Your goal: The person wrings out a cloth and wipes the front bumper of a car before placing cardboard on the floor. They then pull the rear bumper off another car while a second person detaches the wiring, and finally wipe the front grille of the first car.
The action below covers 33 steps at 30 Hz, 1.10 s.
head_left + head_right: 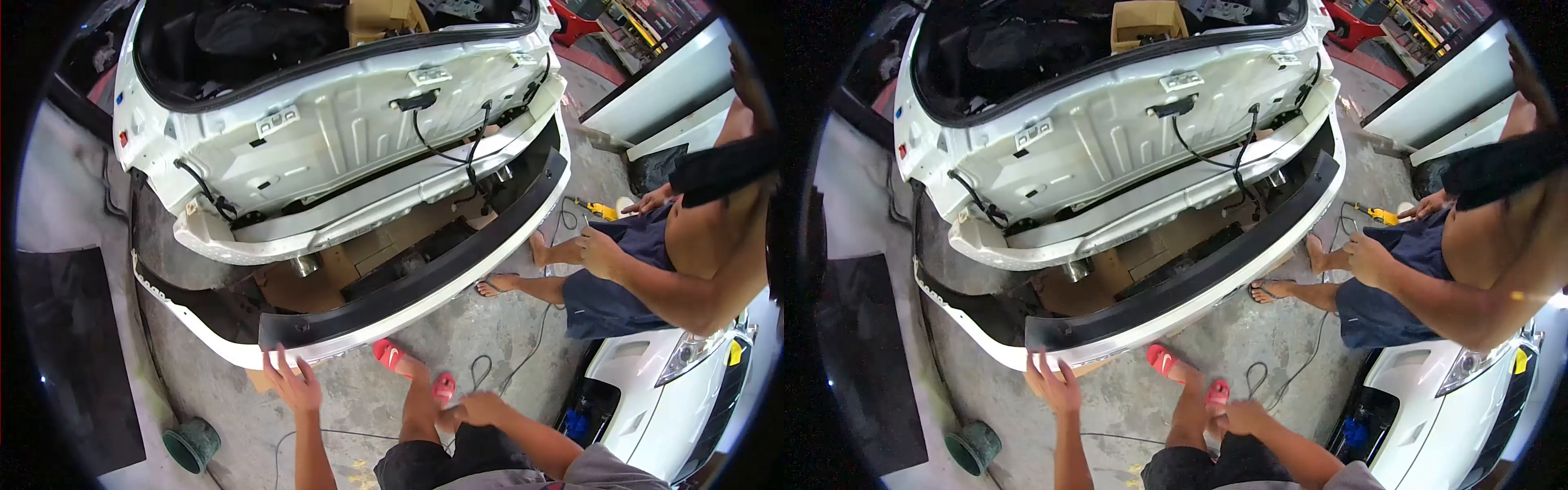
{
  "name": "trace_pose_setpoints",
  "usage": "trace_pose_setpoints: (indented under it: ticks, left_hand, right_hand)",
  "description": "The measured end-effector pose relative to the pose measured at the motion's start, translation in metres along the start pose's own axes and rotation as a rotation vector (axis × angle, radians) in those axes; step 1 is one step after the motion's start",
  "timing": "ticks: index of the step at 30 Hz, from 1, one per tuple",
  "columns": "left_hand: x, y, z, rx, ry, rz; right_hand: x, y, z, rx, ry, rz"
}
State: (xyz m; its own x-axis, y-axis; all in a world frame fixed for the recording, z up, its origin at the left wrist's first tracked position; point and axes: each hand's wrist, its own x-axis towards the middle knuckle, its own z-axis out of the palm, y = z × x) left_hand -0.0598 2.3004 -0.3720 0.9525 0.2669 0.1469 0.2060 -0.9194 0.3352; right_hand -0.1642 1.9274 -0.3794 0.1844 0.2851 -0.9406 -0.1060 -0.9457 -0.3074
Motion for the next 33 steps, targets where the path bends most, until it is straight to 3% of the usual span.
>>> trace_pose_setpoints:
  ticks: [2,5,6,7,8,9,10,11,12,13,15,16,18,21,24,26,30,32,33]
  left_hand:
    - [-0.051,-0.003,-0.005,0.091,-0.104,0.066]
    - [-0.167,-0.034,0.009,-0.103,-0.39,0.006]
    - [-0.215,-0.058,0.014,-0.083,-0.629,-0.024]
    - [-0.287,-0.12,0.044,-0.176,-0.915,-0.016]
    - [-0.287,-0.091,0.019,-0.074,-1.359,-0.486]
    - [-0.326,-0.104,0.009,-0.214,-1.344,-0.462]
    - [-0.35,-0.113,-0.007,-0.396,-1.539,-0.285]
    - [-0.382,-0.124,-0.01,-0.49,-1.514,-0.634]
    - [-0.392,-0.123,-0.028,-0.659,-1.349,-0.841]
    - [-0.387,-0.125,-0.028,-0.644,-1.356,-0.796]
    - [-0.372,-0.131,-0.031,-0.482,-1.323,-0.544]
    - [-0.363,-0.132,-0.033,-0.405,-1.29,-0.424]
    - [-0.344,-0.136,-0.049,-0.245,-1.209,-0.196]
    - [-0.3,-0.112,-0.064,-0.017,-1.064,-0.346]
    - [-0.263,-0.11,-0.085,-0.031,-0.897,-0.077]
    - [-0.242,-0.116,-0.086,-0.028,-0.865,-0.099]
    - [-0.216,-0.1,-0.105,-0.127,-0.886,-0.041]
    - [-0.206,-0.098,-0.101,-0.117,-1.006,0.185]
    - [-0.202,-0.096,-0.1,-0.12,-1.003,0.195]
  right_hand:
    - [-0.007,0.018,0.064,0.015,0.076,-0.058]
    - [-0.003,0.049,0.149,0.237,0.22,-0.142]
    - [-0.004,0.053,0.165,0.4,0.251,-0.159]
    - [-0.012,0.049,0.173,0.42,0.271,-0.155]
    - [-0.025,0.047,0.185,0.441,0.221,-0.027]
    - [-0.035,0.042,0.192,0.464,0.173,0.098]
    - [-0.039,0.039,0.208,0.488,0.203,0.098]
    - [-0.046,0.034,0.229,0.409,0.248,0.143]
    - [-0.051,0.03,0.247,0.331,0.291,0.191]
    - [-0.058,0.024,0.259,0.361,0.324,0.193]
    - [-0.08,0.006,0.282,0.347,0.657,0.237]
    - [-0.082,0.003,0.291,0.371,0.691,0.232]
    - [-0.084,-0.004,0.31,0.571,0.982,0.343]
    - [-0.096,-0.01,0.33,0.729,1.004,0.451]
    - [-0.098,-0.006,0.373,0.851,0.934,0.54]
    - [-0.112,0.0,0.408,0.91,0.912,0.558]
    - [-0.147,-0.012,0.474,1.1,0.855,0.722]
    - [-0.156,-0.032,0.508,1.156,0.906,0.803]
    - [-0.16,-0.046,0.524,1.186,0.92,0.838]
